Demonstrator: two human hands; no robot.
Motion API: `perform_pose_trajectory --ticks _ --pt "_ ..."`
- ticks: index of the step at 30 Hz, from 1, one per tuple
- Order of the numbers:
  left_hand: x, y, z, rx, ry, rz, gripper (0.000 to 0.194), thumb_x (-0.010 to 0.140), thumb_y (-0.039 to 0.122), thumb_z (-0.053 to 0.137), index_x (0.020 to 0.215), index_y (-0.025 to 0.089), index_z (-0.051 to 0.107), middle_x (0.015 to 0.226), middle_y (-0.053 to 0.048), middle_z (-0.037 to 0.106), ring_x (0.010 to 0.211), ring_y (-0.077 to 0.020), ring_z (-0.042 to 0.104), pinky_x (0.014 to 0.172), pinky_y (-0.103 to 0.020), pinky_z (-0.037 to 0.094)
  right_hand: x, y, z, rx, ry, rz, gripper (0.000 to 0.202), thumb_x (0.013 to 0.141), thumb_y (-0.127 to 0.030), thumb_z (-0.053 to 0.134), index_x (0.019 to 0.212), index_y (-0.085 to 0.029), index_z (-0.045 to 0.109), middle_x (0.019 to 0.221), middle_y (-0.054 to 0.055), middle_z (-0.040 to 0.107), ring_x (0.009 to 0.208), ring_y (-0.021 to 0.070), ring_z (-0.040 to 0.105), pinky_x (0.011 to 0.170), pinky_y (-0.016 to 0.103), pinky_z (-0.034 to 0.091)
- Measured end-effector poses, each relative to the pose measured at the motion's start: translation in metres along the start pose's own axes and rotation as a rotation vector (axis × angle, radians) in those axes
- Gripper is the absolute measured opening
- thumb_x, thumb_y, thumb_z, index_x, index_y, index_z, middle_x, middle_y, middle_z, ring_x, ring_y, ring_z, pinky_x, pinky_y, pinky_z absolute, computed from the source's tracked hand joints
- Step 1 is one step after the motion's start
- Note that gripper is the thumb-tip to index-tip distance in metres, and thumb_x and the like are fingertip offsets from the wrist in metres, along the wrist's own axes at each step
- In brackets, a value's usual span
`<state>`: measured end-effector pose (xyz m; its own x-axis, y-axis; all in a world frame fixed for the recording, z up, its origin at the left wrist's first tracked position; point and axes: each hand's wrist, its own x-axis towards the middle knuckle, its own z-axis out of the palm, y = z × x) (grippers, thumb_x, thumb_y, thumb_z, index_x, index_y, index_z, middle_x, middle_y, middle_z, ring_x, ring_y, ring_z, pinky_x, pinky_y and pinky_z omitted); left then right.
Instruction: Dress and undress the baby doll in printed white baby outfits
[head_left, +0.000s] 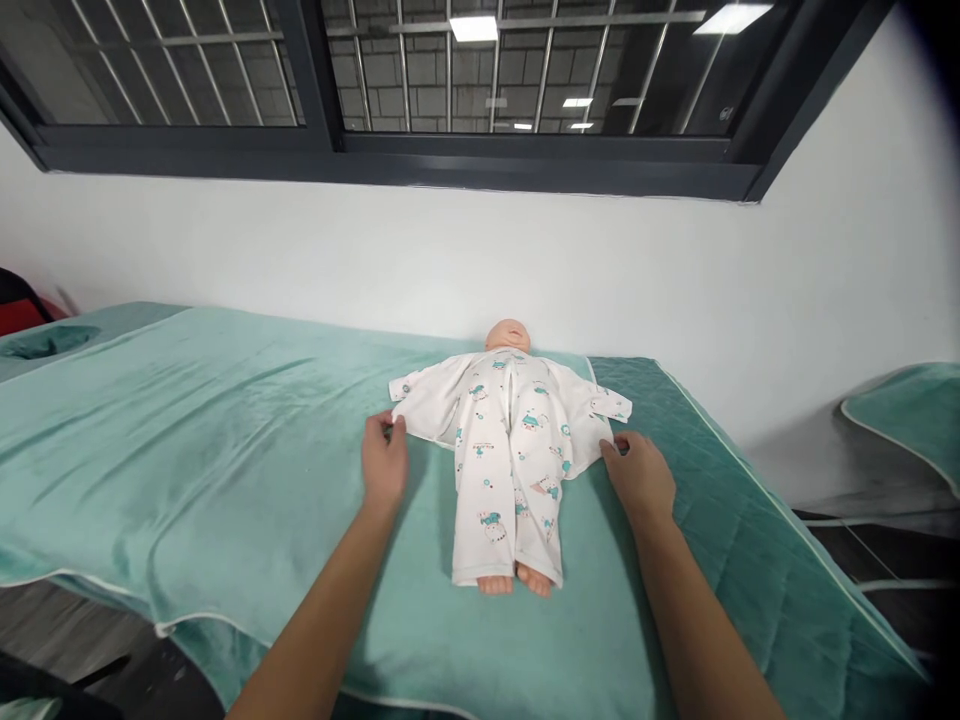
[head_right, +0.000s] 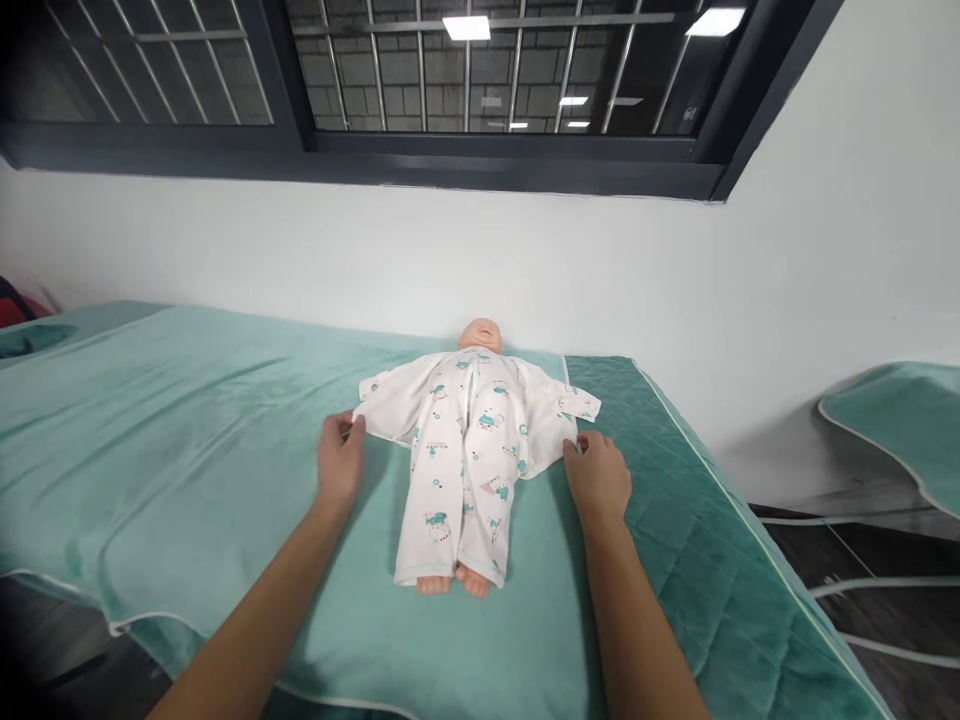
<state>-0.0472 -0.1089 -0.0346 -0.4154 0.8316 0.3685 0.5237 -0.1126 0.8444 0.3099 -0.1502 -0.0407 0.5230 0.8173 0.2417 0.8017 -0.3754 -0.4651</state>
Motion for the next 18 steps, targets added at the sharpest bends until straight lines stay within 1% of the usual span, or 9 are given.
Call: perform_pose_trajectory --ticks 2,4,6,8,11,14,16,18 --pt "-0.002 0.001 -0.004 -0.106 0.053 -0.028 0.024 0.095 0.045 0.044 0.101 0.022 0.049 0.1 -0.004 0.064 0.091 -0.0175 0.061 0.081 -0.03 0.05 0.002 0.002 0.001 0.13 0.036 0.018 0.023 0.084 -0.039 0.054 0.088 -0.02 0.067 0.102 0.01 0.065 0.093 0.0265 0.058 0.077 0.037 0.041" --pt "-0.003 0.002 -0.006 -0.137 0.065 -0.023 0.022 0.095 0.044 0.045 0.098 0.023 0.047 0.094 -0.002 0.061 0.086 -0.0157 0.058 0.079 -0.028 0.048 0.005 0.004 0.001 0.388 0.118 0.095 0.015 0.075 -0.035 0.062 0.075 -0.02 0.065 0.088 0.007 0.064 0.084 0.0243 0.055 0.077 0.036 0.04" --pt "-0.004 0.003 -0.006 -0.156 0.053 -0.02 0.02 0.095 0.043 0.047 0.096 0.023 0.047 0.088 0.0 0.058 0.081 -0.0147 0.056 0.075 -0.027 0.046 0.007 0.007 0.001 0.633 0.198 0.197 0.012 0.068 -0.031 0.065 0.067 -0.02 0.061 0.071 0.002 0.059 0.073 0.0206 0.052 0.073 0.035 0.04" --pt "-0.004 0.001 -0.005 -0.185 0.055 -0.033 0.02 0.094 0.043 0.049 0.094 0.023 0.048 0.084 0.002 0.056 0.077 -0.0142 0.054 0.072 -0.026 0.044 0.007 0.009 0.002 0.781 0.267 0.268 0.011 0.068 -0.031 0.061 0.067 -0.02 0.058 0.064 -0.002 0.053 0.066 0.0176 0.048 0.068 0.033 0.041" --pt "-0.002 -0.002 -0.002 -0.261 0.05 -0.067 0.019 0.092 0.042 0.053 0.093 0.023 0.048 0.078 0.003 0.056 0.073 -0.0143 0.054 0.07 -0.026 0.042 0.007 0.008 0.003 0.991 0.341 0.295 0.013 0.07 -0.033 0.056 0.069 -0.022 0.049 0.065 -0.005 0.047 0.064 0.0145 0.048 0.063 0.029 0.044" --pt "-0.001 -0.005 0.0 -0.3 0.032 -0.086 0.018 0.091 0.04 0.053 0.092 0.023 0.048 0.075 0.004 0.056 0.072 -0.0147 0.054 0.07 -0.026 0.04 0.008 -0.003 0.002 1.212 0.326 0.269 0.018 0.069 -0.037 0.054 0.071 -0.023 0.042 0.067 -0.006 0.045 0.064 0.014 0.051 0.064 0.03 0.049" --pt "-0.001 -0.007 0.0 -0.298 0.023 -0.093 0.019 0.091 0.041 0.053 0.092 0.023 0.048 0.074 0.004 0.053 0.071 -0.0146 0.052 0.069 -0.026 0.039 0.009 -0.017 -0.003 1.406 0.263 0.212 0.017 0.069 -0.037 0.054 0.073 -0.023 0.044 0.07 -0.005 0.051 0.069 0.0157 0.057 0.069 0.032 0.052" --pt "-0.002 -0.007 0.0 -0.308 0.012 -0.099 0.02 0.091 0.043 0.053 0.092 0.023 0.048 0.075 0.004 0.052 0.072 -0.0146 0.05 0.069 -0.026 0.039 0.007 -0.038 -0.011 1.595 0.165 0.101 0.015 0.071 -0.035 0.058 0.077 -0.023 0.049 0.077 -0.003 0.06 0.079 0.0175 0.062 0.078 0.034 0.053"
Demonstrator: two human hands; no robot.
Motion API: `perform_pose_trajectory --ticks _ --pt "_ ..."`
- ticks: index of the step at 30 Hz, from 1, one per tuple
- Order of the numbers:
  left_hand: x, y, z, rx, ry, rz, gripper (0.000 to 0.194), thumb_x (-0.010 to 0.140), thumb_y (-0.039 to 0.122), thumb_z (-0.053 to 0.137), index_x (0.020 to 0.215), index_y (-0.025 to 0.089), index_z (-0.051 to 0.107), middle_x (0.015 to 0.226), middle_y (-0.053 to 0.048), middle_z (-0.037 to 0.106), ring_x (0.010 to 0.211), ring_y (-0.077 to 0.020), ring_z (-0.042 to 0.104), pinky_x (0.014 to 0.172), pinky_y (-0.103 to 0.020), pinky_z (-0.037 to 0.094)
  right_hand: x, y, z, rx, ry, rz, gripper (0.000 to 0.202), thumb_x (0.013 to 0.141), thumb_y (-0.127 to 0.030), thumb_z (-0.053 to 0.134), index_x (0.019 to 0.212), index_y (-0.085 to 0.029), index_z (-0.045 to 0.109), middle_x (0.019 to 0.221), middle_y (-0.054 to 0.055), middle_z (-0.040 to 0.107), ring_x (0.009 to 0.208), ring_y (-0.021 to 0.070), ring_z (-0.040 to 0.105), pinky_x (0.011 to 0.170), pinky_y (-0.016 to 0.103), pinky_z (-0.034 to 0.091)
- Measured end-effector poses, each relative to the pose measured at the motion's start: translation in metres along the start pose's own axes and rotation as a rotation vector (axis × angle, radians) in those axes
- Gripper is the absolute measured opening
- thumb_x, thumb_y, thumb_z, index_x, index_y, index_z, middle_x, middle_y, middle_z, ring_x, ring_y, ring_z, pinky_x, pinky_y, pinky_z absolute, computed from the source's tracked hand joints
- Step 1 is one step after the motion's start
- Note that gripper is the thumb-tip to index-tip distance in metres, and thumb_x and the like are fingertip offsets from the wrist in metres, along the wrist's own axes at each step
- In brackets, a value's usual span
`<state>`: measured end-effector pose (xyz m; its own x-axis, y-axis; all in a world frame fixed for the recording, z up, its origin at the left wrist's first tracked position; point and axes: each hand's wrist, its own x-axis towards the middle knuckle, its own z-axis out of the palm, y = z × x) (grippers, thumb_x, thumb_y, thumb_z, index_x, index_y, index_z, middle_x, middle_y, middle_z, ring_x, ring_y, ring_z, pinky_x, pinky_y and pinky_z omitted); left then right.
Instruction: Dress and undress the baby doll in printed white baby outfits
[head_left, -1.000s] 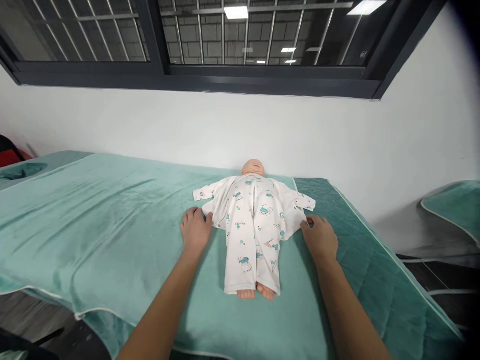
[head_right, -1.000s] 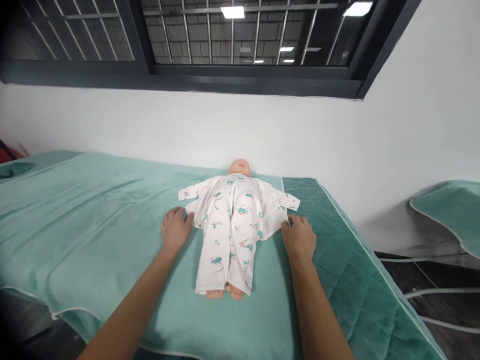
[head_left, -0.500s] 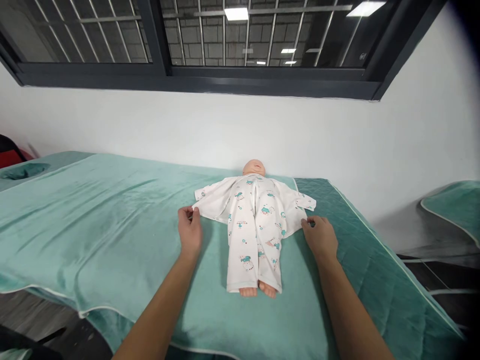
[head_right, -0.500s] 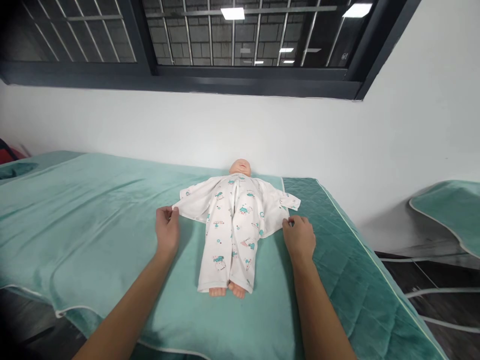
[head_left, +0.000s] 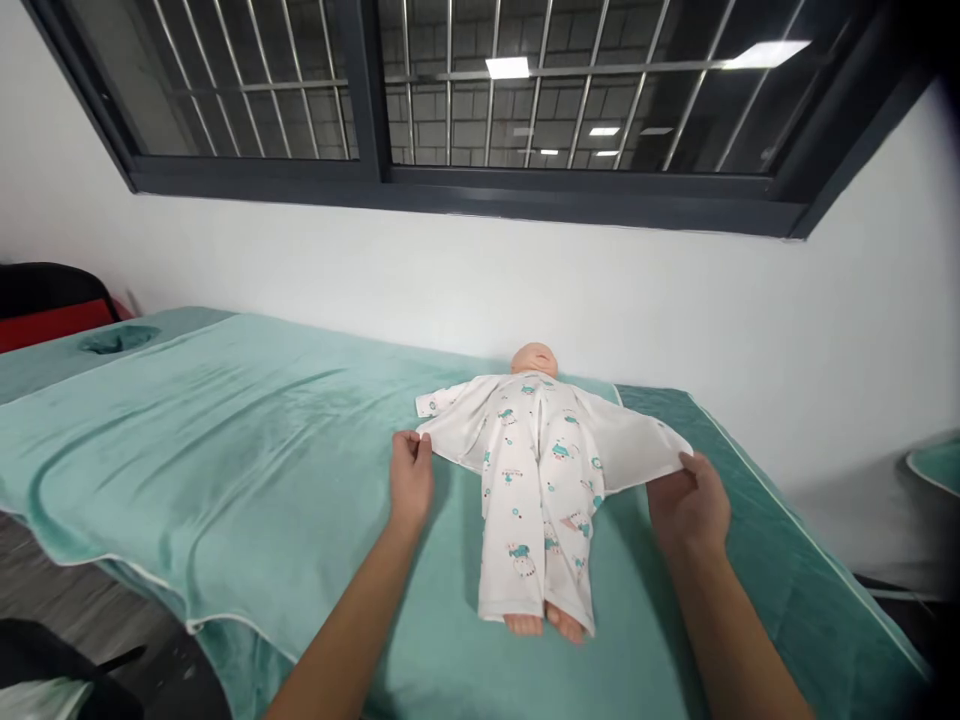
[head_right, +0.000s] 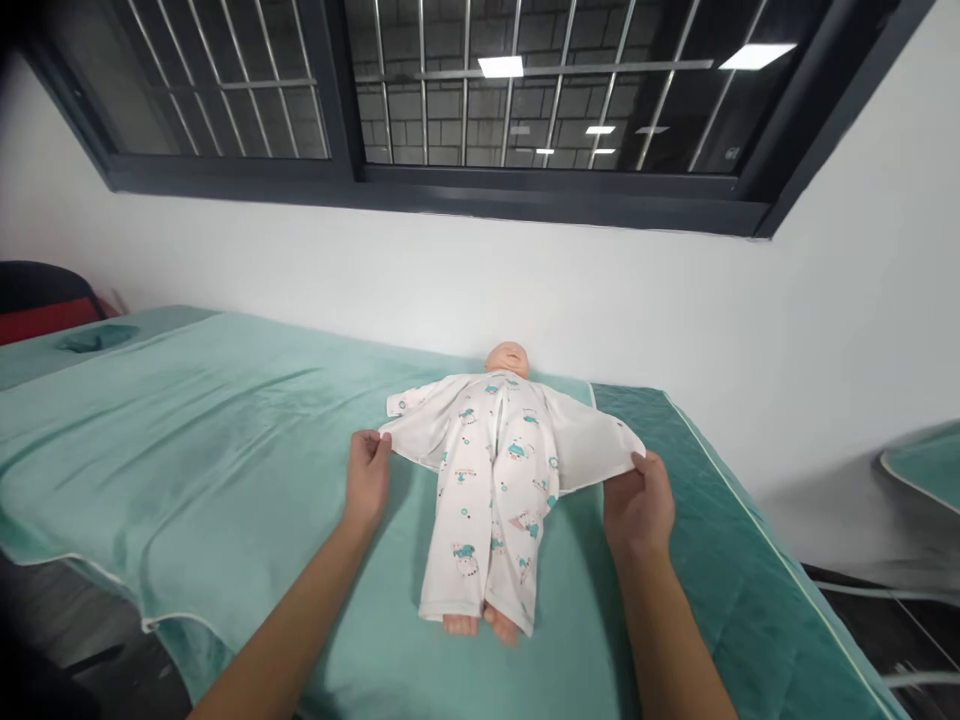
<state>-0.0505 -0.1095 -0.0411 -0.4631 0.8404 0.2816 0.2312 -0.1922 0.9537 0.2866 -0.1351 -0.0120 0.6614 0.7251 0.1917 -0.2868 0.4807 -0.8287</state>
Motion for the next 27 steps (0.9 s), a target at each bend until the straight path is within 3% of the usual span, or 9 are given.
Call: perform_pose_trajectory --ticks 3,6,8,9,14,18,22,24,27 --pt "-0.002 0.002 -0.001 -0.038 -0.006 -0.016 0.02 0.092 0.043 0.053 0.092 0.023 0.047 0.078 0.004 0.051 0.074 -0.0143 0.049 0.07 -0.026 0.038 -0.017 -0.017 0.033 -0.062 -0.317 -0.044 0.01 0.079 -0.032 0.061 0.082 -0.025 0.055 0.086 -0.002 0.067 0.092 0.0207 0.066 0.089 0.037 0.052" --pt "-0.003 0.003 -0.002 -0.074 -0.023 -0.033 0.02 0.092 0.042 0.053 0.092 0.023 0.047 0.079 0.004 0.049 0.075 -0.0137 0.047 0.072 -0.026 0.037 -0.035 -0.032 0.058 -0.598 -0.859 -0.182 0.006 0.084 -0.028 0.061 0.08 -0.024 0.058 0.114 0.005 0.07 0.117 0.0273 0.061 0.103 0.044 0.044" --pt "-0.004 0.003 -0.004 -0.089 -0.033 -0.045 0.021 0.092 0.042 0.053 0.092 0.023 0.046 0.08 0.004 0.048 0.075 -0.0135 0.046 0.072 -0.026 0.037 -0.043 -0.036 0.064 -0.882 -1.069 -0.316 0.01 0.089 -0.028 0.057 0.081 -0.024 0.058 0.132 0.006 0.064 0.129 0.0282 0.054 0.106 0.046 0.04" --pt "-0.004 0.003 -0.004 -0.099 -0.039 -0.049 0.021 0.092 0.042 0.054 0.091 0.023 0.046 0.08 0.004 0.048 0.075 -0.0136 0.045 0.072 -0.026 0.036 -0.045 -0.036 0.064 -0.964 -1.103 -0.379 0.012 0.092 -0.029 0.054 0.082 -0.025 0.059 0.136 0.007 0.062 0.131 0.0275 0.052 0.105 0.046 0.041" --pt "-0.002 0.011 0.002 -0.147 -0.134 0.017 0.019 0.094 0.042 0.051 0.092 0.024 0.045 0.08 0.004 0.045 0.073 -0.0138 0.043 0.07 -0.026 0.035 -0.048 -0.021 0.055 -1.105 -1.113 -0.636 0.016 0.099 -0.029 0.047 0.09 -0.025 0.06 0.138 0.007 0.059 0.133 0.0244 0.05 0.105 0.046 0.042" --pt "-0.008 0.048 0.025 -0.198 -0.298 0.228 0.015 0.095 0.037 0.048 0.09 0.024 0.043 0.085 0.002 0.047 0.079 -0.0146 0.046 0.074 -0.027 0.038 -0.052 -0.011 0.054 -1.159 -1.079 -0.78 0.013 0.098 -0.025 0.05 0.089 -0.022 0.059 0.136 0.01 0.059 0.132 0.0261 0.05 0.106 0.048 0.041" --pt "-0.014 0.088 0.043 0.049 -0.849 0.404 0.012 0.092 0.031 0.052 0.083 0.023 0.05 0.091 -0.002 0.063 0.091 -0.0193 0.057 0.087 -0.034 0.041 -0.044 -0.021 0.05 -1.121 -1.14 -0.903 0.007 0.093 -0.018 0.055 0.095 -0.022 0.061 0.13 0.009 0.063 0.122 0.0261 0.056 0.1 0.045 0.044" --pt "-0.008 0.099 0.044 0.053 -1.017 0.409 0.012 0.09 0.03 0.055 0.081 0.022 0.054 0.107 -0.004 0.069 0.106 -0.0224 0.06 0.094 -0.036 0.041 -0.032 -0.029 0.048 -1.039 -1.149 -0.94 0.012 0.091 -0.015 0.058 0.098 -0.023 0.062 0.117 0.008 0.069 0.111 0.0246 0.061 0.094 0.042 0.047" --pt "0.016 0.099 0.051 -0.164 -1.024 0.241 0.019 0.093 0.037 0.051 0.088 0.022 0.062 0.119 -0.005 0.07 0.109 -0.021 0.062 0.09 -0.033 0.046 -0.006 -0.03 0.059 -0.953 -0.826 -0.851 0.007 0.091 -0.022 0.057 0.091 -0.023 0.064 0.095 0.005 0.071 0.09 0.0209 0.065 0.08 0.035 0.048"
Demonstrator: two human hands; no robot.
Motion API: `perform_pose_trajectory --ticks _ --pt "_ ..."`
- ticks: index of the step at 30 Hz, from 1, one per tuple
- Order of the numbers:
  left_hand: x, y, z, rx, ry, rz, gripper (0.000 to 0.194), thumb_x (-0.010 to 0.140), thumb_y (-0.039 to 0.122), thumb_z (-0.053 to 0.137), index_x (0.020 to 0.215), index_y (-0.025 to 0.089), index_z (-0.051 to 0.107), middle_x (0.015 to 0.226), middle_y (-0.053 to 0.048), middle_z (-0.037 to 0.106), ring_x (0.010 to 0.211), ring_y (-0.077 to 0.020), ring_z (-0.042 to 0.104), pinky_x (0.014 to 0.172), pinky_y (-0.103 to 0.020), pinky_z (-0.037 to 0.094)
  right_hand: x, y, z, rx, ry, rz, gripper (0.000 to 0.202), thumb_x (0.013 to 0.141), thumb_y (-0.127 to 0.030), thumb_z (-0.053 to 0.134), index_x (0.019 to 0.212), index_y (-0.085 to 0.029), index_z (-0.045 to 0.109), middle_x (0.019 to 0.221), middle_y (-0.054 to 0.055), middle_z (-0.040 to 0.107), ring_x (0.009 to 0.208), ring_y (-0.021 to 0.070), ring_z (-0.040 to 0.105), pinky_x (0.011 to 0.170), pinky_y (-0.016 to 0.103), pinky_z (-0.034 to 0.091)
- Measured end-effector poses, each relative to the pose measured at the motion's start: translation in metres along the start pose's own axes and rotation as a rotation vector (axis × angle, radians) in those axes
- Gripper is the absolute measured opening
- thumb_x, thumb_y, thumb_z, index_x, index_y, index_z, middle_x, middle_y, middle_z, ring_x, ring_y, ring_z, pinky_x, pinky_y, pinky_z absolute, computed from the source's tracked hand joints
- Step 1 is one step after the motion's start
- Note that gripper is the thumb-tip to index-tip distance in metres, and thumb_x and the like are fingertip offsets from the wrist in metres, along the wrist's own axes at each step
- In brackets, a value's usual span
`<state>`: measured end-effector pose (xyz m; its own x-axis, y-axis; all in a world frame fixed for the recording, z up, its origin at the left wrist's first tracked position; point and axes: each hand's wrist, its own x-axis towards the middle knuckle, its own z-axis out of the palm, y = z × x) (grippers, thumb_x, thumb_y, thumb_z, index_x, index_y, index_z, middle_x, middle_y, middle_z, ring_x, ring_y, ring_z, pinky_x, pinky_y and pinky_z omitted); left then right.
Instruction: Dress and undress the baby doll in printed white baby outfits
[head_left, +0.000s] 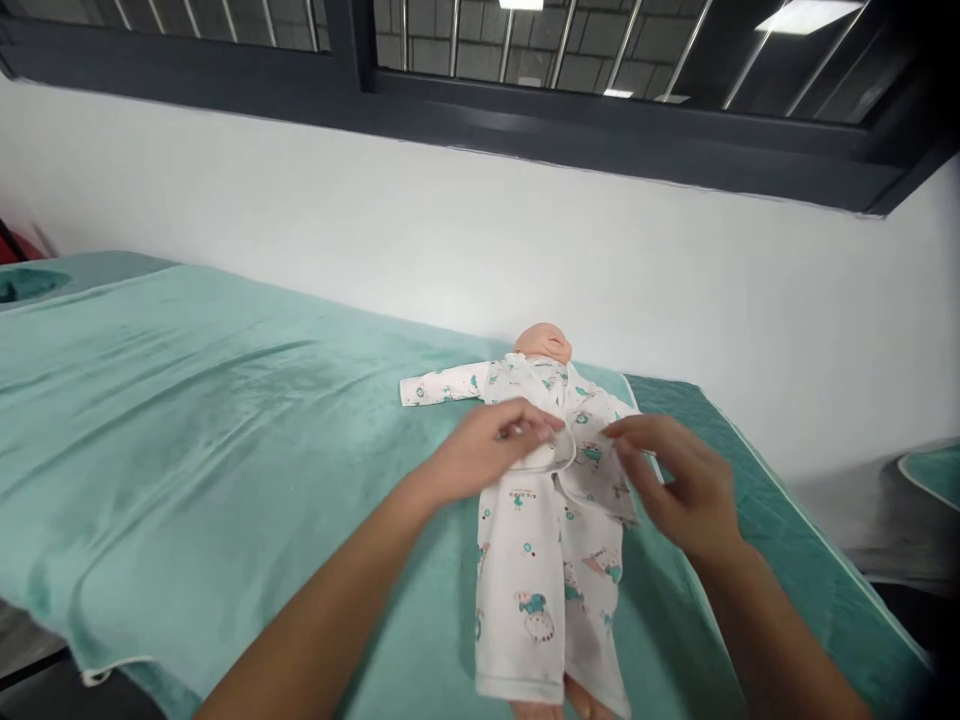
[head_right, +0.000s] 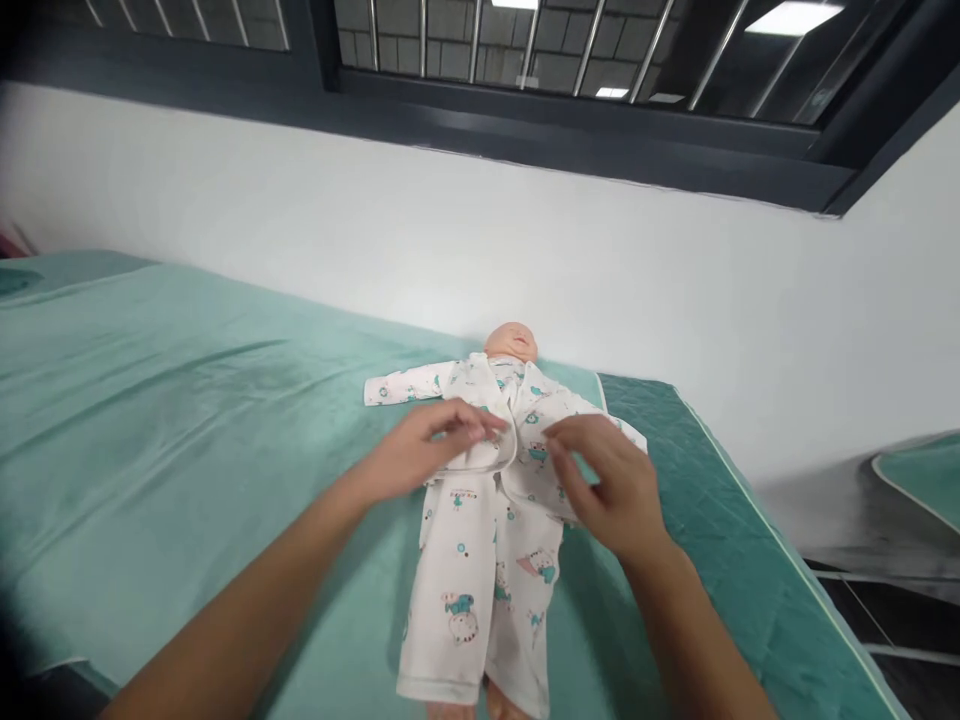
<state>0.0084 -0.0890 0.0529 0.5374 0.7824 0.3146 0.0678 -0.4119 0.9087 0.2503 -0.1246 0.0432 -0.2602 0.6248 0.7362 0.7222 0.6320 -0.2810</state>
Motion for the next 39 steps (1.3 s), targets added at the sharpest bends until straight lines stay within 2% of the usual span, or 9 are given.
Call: perform_pose_trajectory --ticks 3,6,8,11,18,23,28,31,39 --pt "0.039 -0.02 -0.02 -0.054 0.3 -0.034 0.023 0.09 0.04 0.054 0.087 0.021 0.066 0.102 -0.005 0.073 0.095 -0.0191 0.064 0.082 -0.03 0.048 0.038 0.022 0.021 -0.081 0.208 0.42 0.023 0.094 -0.038 0.051 0.081 -0.023 0.063 0.08 0.003 0.068 0.072 0.0187 0.061 0.066 0.031 0.043" --pt "0.089 -0.045 -0.033 0.017 0.592 -0.163 0.016 0.082 0.035 0.061 0.081 0.019 0.066 0.084 -0.004 0.069 0.076 -0.0165 0.062 0.068 -0.028 0.045 0.078 0.039 0.052 -0.167 0.0 0.679 0.039 0.092 -0.053 0.047 0.069 -0.023 0.057 0.068 0.004 0.064 0.066 0.0205 0.056 0.063 0.031 0.038" --pt "0.115 -0.059 -0.036 -0.017 0.535 -0.283 0.02 0.08 0.036 0.062 0.072 0.018 0.063 0.071 -0.002 0.064 0.062 -0.014 0.056 0.059 -0.028 0.042 0.094 0.046 0.069 -0.221 -0.113 0.753 0.038 0.089 -0.056 0.049 0.071 -0.023 0.055 0.07 0.006 0.064 0.069 0.0227 0.056 0.063 0.032 0.036" --pt "0.133 -0.071 -0.036 -0.026 0.347 -0.383 0.024 0.077 0.038 0.066 0.064 0.018 0.062 0.058 0.0 0.056 0.051 -0.0115 0.047 0.052 -0.027 0.035 0.097 0.05 0.082 -0.196 -0.147 0.779 0.034 0.086 -0.056 0.052 0.076 -0.024 0.054 0.074 0.007 0.066 0.07 0.0231 0.057 0.062 0.032 0.036" --pt "0.128 -0.069 -0.038 0.136 0.225 -0.284 0.02 0.074 0.037 0.072 0.077 0.018 0.069 0.07 -0.001 0.064 0.058 -0.0115 0.05 0.055 -0.026 0.036 0.086 0.063 0.077 -0.018 -0.067 0.753 0.028 0.08 -0.047 0.057 0.064 -0.024 0.055 0.066 0.003 0.063 0.061 0.0185 0.052 0.058 0.031 0.035" --pt "0.134 -0.058 -0.02 -0.088 0.364 -0.184 0.017 0.078 0.033 0.07 0.083 0.018 0.066 0.073 -0.001 0.064 0.061 -0.0106 0.052 0.059 -0.025 0.04 0.092 0.065 0.068 0.129 -0.141 0.806 0.022 0.077 -0.039 0.062 0.063 -0.022 0.06 0.061 0.0 0.06 0.057 0.0148 0.047 0.057 0.029 0.034" --pt "0.138 -0.059 0.001 -0.158 0.364 -0.157 0.012 0.076 0.027 0.07 0.082 0.016 0.068 0.08 -0.003 0.069 0.072 -0.0133 0.06 0.069 -0.027 0.046 0.092 0.063 0.074 0.51 0.072 0.872 0.024 0.076 -0.043 0.067 0.073 -0.019 0.069 0.058 -0.004 0.054 0.054 0.0109 0.041 0.056 0.027 0.036" --pt "0.138 -0.063 0.001 -0.081 0.345 -0.15 0.012 0.079 0.027 0.068 0.084 0.016 0.069 0.086 -0.005 0.072 0.08 -0.016 0.064 0.075 -0.03 0.048 0.087 0.068 0.082 0.606 0.121 0.856 0.022 0.075 -0.04 0.069 0.075 -0.018 0.072 0.062 -0.003 0.056 0.058 0.0111 0.045 0.06 0.027 0.039" --pt "0.14 -0.073 -0.001 -0.031 0.341 -0.113 0.014 0.08 0.029 0.067 0.086 0.017 0.07 0.089 -0.006 0.073 0.082 -0.0166 0.066 0.08 -0.031 0.049 0.083 0.076 0.086 0.599 0.078 0.806 0.025 0.076 -0.038 0.067 0.091 -0.021 0.076 0.085 0.001 0.072 0.076 0.0156 0.06 0.074 0.029 0.047"
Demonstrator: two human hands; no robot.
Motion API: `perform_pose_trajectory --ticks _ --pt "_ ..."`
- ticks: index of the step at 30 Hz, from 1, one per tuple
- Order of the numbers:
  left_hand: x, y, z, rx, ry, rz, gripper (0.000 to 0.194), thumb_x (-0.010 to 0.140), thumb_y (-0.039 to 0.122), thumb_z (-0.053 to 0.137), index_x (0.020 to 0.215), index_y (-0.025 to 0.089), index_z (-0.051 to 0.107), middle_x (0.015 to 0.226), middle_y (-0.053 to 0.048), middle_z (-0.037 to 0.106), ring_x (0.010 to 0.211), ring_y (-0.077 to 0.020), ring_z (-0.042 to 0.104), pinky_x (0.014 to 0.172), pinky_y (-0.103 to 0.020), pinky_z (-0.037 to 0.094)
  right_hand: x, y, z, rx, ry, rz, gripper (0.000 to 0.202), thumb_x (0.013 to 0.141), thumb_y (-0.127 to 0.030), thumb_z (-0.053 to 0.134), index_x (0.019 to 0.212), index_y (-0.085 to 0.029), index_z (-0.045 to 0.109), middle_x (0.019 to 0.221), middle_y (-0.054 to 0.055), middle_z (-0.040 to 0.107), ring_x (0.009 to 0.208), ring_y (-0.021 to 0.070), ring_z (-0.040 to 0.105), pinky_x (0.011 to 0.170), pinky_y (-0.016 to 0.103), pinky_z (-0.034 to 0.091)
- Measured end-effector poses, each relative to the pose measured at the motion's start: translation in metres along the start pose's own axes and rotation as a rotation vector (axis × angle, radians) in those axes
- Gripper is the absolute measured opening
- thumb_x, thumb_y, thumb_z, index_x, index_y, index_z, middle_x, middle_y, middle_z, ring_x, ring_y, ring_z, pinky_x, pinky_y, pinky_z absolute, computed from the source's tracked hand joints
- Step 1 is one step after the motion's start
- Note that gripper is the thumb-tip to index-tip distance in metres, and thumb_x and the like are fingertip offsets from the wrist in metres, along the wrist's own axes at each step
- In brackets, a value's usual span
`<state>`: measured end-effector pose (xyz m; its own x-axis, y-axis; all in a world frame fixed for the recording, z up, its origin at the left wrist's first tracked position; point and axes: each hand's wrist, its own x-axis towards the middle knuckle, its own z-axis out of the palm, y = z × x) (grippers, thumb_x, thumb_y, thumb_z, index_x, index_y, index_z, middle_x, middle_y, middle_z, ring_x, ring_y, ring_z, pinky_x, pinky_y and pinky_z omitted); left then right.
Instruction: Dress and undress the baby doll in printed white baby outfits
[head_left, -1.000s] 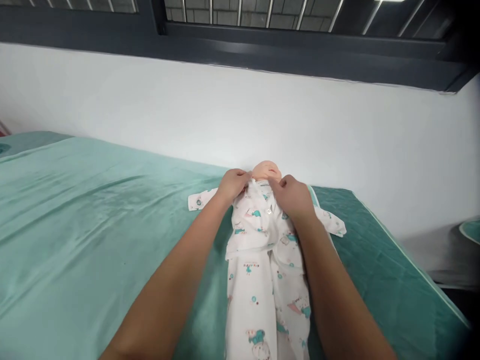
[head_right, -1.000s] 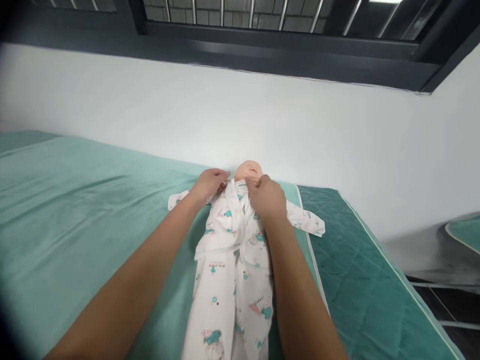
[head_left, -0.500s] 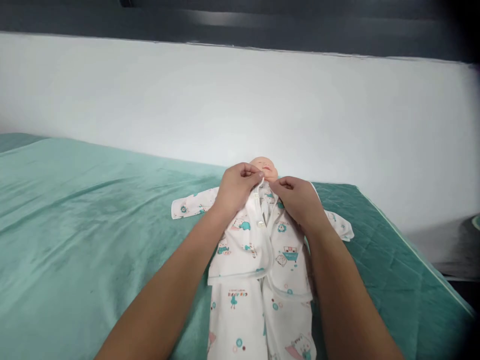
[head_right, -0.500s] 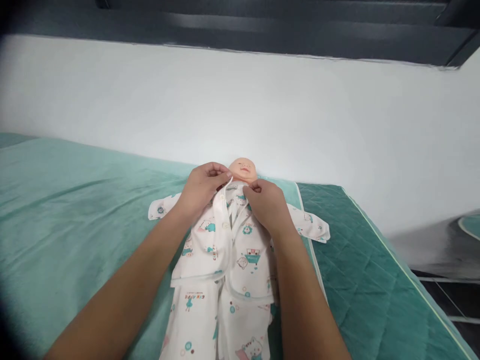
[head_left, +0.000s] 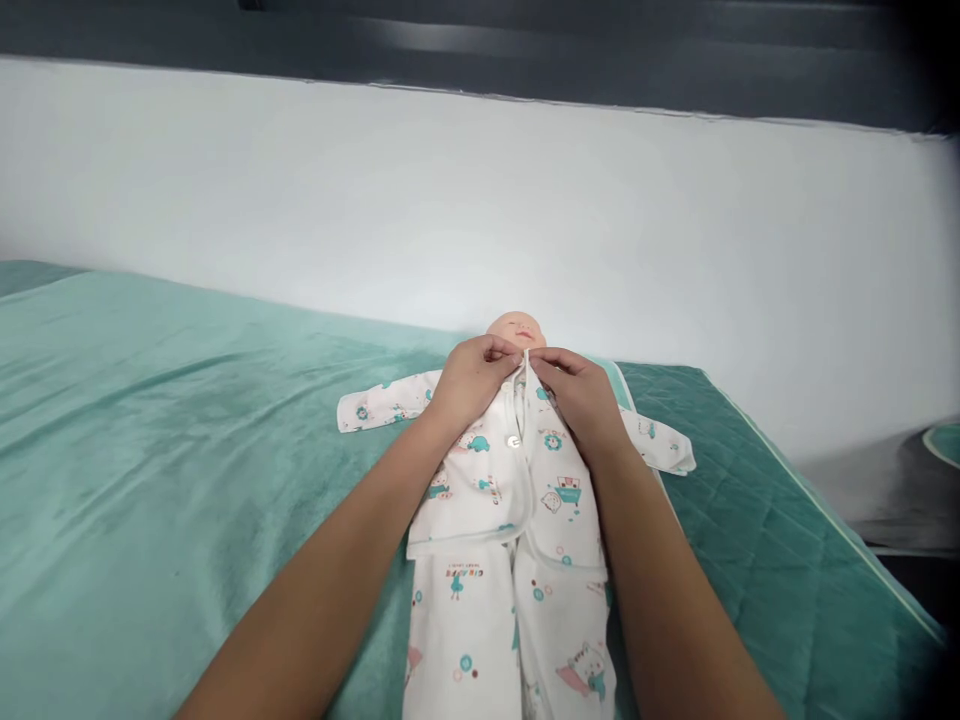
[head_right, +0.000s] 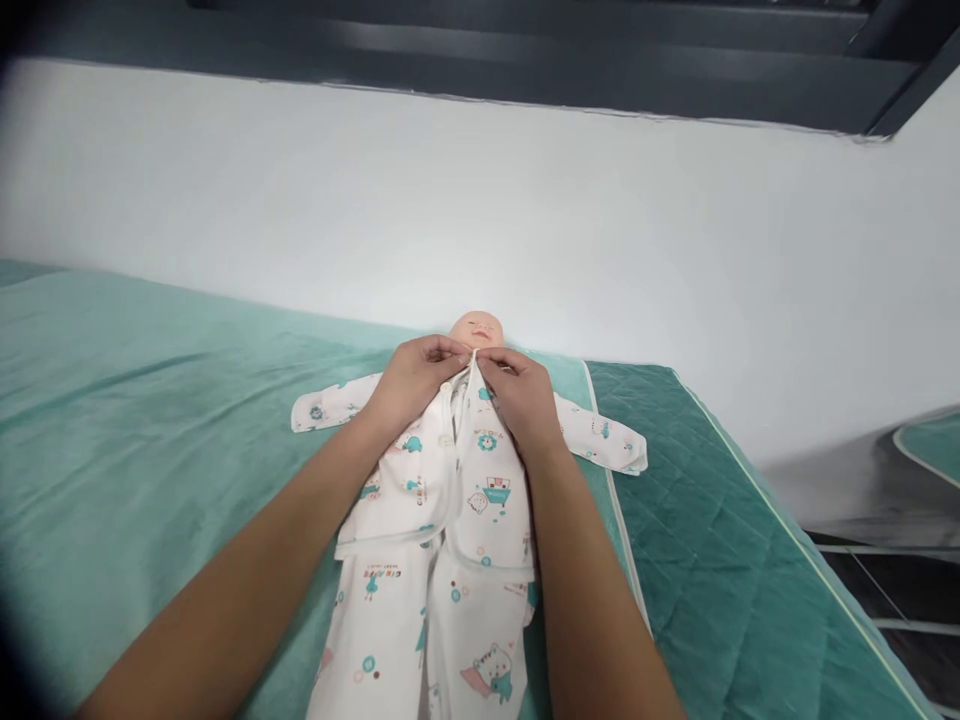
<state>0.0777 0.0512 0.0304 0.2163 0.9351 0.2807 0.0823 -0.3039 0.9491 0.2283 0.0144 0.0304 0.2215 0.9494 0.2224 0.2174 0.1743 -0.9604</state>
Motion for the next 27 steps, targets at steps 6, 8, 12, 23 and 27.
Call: perform_pose_trajectory --ticks 6,8,12,23,27 --pt "-0.0006 0.0012 -0.0009 -0.017 0.005 -0.047 0.016 0.079 0.03 0.069 0.09 0.017 0.069 0.088 -0.006 0.073 0.081 -0.0166 0.066 0.075 -0.03 0.048 -0.0035 -0.0081 0.002 -0.102 0.004 -0.001 0.023 0.074 -0.037 0.069 0.089 -0.02 0.075 0.086 0.002 0.071 0.071 0.015 0.057 0.069 0.028 0.046" --pt "-0.001 0.0017 -0.0017 -0.035 -0.017 -0.053 0.019 0.08 0.032 0.069 0.093 0.017 0.069 0.091 -0.006 0.073 0.083 -0.0172 0.066 0.076 -0.03 0.048 -0.004 -0.0092 0.0026 -0.118 -0.004 -0.007 0.024 0.074 -0.037 0.069 0.089 -0.02 0.074 0.086 0.002 0.069 0.067 0.0136 0.053 0.066 0.028 0.044" --pt "-0.0022 0.0014 -0.0019 -0.019 -0.023 -0.04 0.022 0.078 0.033 0.07 0.095 0.018 0.067 0.086 -0.003 0.071 0.081 -0.0162 0.065 0.075 -0.029 0.047 -0.0034 -0.0095 0.0032 -0.177 -0.053 -0.068 0.027 0.076 -0.035 0.067 0.099 -0.022 0.073 0.089 0.0 0.066 0.06 0.0106 0.045 0.062 0.027 0.04" --pt "-0.0024 0.0032 -0.0035 -0.056 -0.039 -0.115 0.022 0.074 0.023 0.067 0.096 0.019 0.065 0.085 -0.003 0.07 0.076 -0.0159 0.064 0.071 -0.029 0.047 -0.0032 -0.0042 0.0039 -0.19 -0.063 -0.064 0.026 0.076 -0.034 0.065 0.1 -0.023 0.063 0.101 0.002 0.066 0.056 0.0098 0.045 0.054 0.025 0.037" --pt "-0.0045 0.0064 -0.0033 0.029 -0.037 -0.079 0.024 0.075 0.019 0.063 0.098 0.021 0.063 0.078 0.0 0.067 0.069 -0.0136 0.059 0.065 -0.027 0.043 -0.0014 -0.002 0.0033 -0.166 -0.048 -0.076 0.022 0.076 -0.028 0.06 0.096 -0.021 0.064 0.096 0.001 0.067 0.056 0.0096 0.044 0.059 0.027 0.038"
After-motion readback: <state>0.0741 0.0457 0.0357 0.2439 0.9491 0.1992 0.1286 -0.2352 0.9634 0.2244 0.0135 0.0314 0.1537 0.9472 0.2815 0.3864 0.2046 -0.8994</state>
